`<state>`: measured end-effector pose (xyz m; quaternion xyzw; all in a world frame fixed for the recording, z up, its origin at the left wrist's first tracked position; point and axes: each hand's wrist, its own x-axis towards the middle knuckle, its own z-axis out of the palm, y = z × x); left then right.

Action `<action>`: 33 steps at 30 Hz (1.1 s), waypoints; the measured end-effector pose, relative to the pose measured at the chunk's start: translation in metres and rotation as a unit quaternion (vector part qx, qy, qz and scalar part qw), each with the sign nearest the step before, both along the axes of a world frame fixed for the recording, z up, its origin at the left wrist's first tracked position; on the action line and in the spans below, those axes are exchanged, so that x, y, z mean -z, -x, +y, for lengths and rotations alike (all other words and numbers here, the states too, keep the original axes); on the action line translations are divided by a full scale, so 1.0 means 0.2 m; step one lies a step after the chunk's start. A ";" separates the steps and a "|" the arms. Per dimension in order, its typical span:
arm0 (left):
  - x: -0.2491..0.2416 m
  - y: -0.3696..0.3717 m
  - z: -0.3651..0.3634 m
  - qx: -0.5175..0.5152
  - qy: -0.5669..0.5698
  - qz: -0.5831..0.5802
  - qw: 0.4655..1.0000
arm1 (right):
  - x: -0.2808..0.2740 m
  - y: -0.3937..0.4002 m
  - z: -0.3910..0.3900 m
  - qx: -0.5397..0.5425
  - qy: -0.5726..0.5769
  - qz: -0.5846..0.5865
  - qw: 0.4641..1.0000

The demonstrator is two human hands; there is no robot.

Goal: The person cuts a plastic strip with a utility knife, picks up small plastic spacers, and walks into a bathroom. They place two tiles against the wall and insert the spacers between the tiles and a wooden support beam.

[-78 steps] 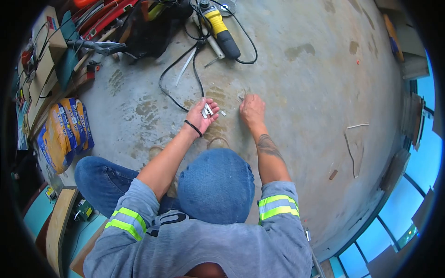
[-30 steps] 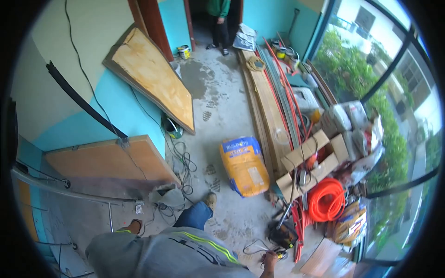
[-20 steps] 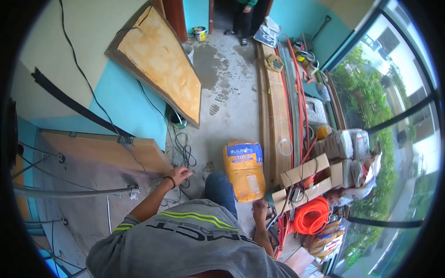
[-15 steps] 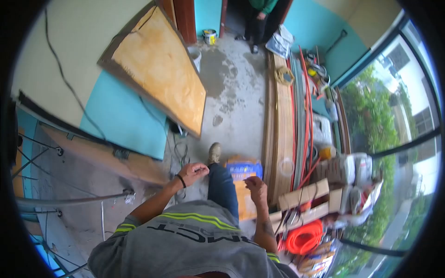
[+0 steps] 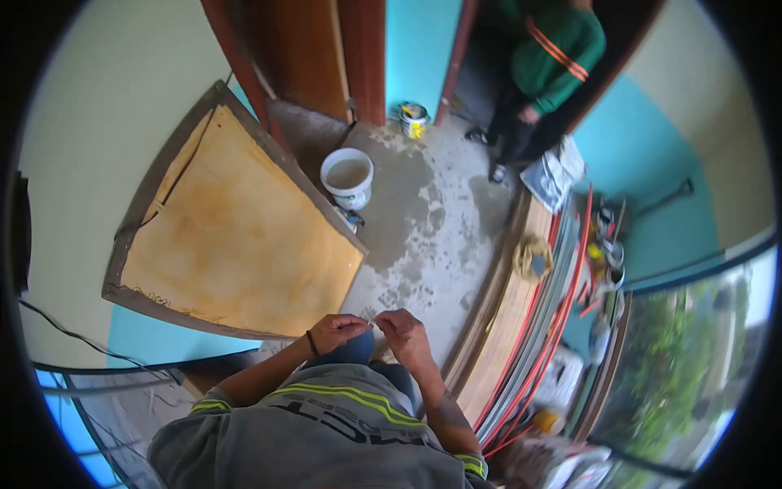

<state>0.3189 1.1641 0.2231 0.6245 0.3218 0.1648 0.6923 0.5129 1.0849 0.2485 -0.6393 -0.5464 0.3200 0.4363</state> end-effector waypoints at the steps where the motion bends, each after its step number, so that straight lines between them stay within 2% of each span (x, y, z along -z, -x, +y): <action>1: -0.07 -0.08 0.10 -0.018 0.002 0.022 1.000 | -0.02 -0.10 0.11 -0.019 -0.001 0.016 1.000; 2: -0.10 -0.16 0.17 -0.037 0.007 0.045 0.998 | -0.06 -0.18 0.21 -0.043 0.005 0.011 0.999; 3: -0.03 -0.27 0.27 -0.073 -0.028 -0.028 0.997 | -0.11 -0.27 0.32 -0.058 -0.001 -0.020 0.998; 4: 0.03 -0.37 0.37 -0.097 -0.028 -0.033 0.994 | -0.13 -0.37 0.46 -0.073 -0.011 -0.051 0.996; 6: -0.02 -0.58 0.66 -0.015 -0.131 0.030 0.991 | -0.07 -0.57 0.70 -0.075 -0.071 -0.149 0.984; 8: 0.06 -0.85 0.94 0.006 -0.109 0.009 0.994 | -0.07 -0.76 0.94 -0.027 -0.025 -0.120 0.992; 10: 0.20 -1.15 1.23 0.017 -0.131 -0.085 0.988 | -0.05 -0.98 1.20 0.008 -0.056 -0.183 0.981; 11: 0.15 -1.26 1.39 0.010 -0.152 -0.076 0.985 | -0.04 -1.08 1.33 0.024 -0.035 -0.175 0.984; 12: 0.11 -1.36 1.53 0.004 -0.167 -0.067 0.984 | -0.08 -1.14 1.46 0.056 -0.014 -0.115 0.992; 14: 0.14 -1.55 1.81 -0.011 -0.264 -0.082 0.961 | -0.21 -1.25 1.69 0.074 0.016 -0.092 0.993; 15: -0.02 -1.58 1.95 -0.008 -0.211 -0.082 0.974 | -0.27 -1.29 1.81 0.060 0.008 -0.055 0.997; 16: -0.06 -1.61 2.08 -0.021 -0.214 -0.075 0.974 | -0.30 -1.33 1.94 0.072 0.030 0.030 0.997; 19: -0.16 -1.65 2.44 -0.061 -0.248 -0.128 0.958 | -0.40 -1.40 2.34 0.024 0.052 0.115 0.992; 22: -0.15 -1.60 2.76 -0.142 -0.285 -0.085 0.944 | -0.32 -1.42 2.82 -0.008 0.069 0.191 0.979; 23: -0.12 -1.56 2.85 -0.162 -0.281 -0.076 0.943 | -0.27 -1.42 2.97 -0.027 0.079 0.192 0.978; 25: -0.08 -1.48 3.03 -0.246 -0.249 -0.056 0.935 | -0.17 -1.41 3.32 -0.145 0.109 0.209 0.961; 26: -0.05 -1.43 3.13 -0.273 -0.257 -0.047 0.926 | -0.13 -1.39 3.49 -0.183 0.130 0.149 0.963; 28: 0.00 -1.36 3.25 -0.374 -0.168 -0.020 0.912 | -0.07 -1.30 3.81 -0.268 0.162 0.137 0.940; 31: 0.02 -1.28 3.41 -0.499 -0.101 0.016 0.860 | -0.07 -1.12 4.25 -0.408 0.193 0.117 0.885; 32: -0.03 -1.25 3.44 -0.539 -0.070 -0.016 0.839 | -0.09 -1.05 4.37 -0.456 0.204 0.112 0.859; 33: -0.02 -1.21 3.48 -0.568 -0.076 -0.004 0.819 | -0.11 -0.96 4.47 -0.495 0.192 0.063 0.845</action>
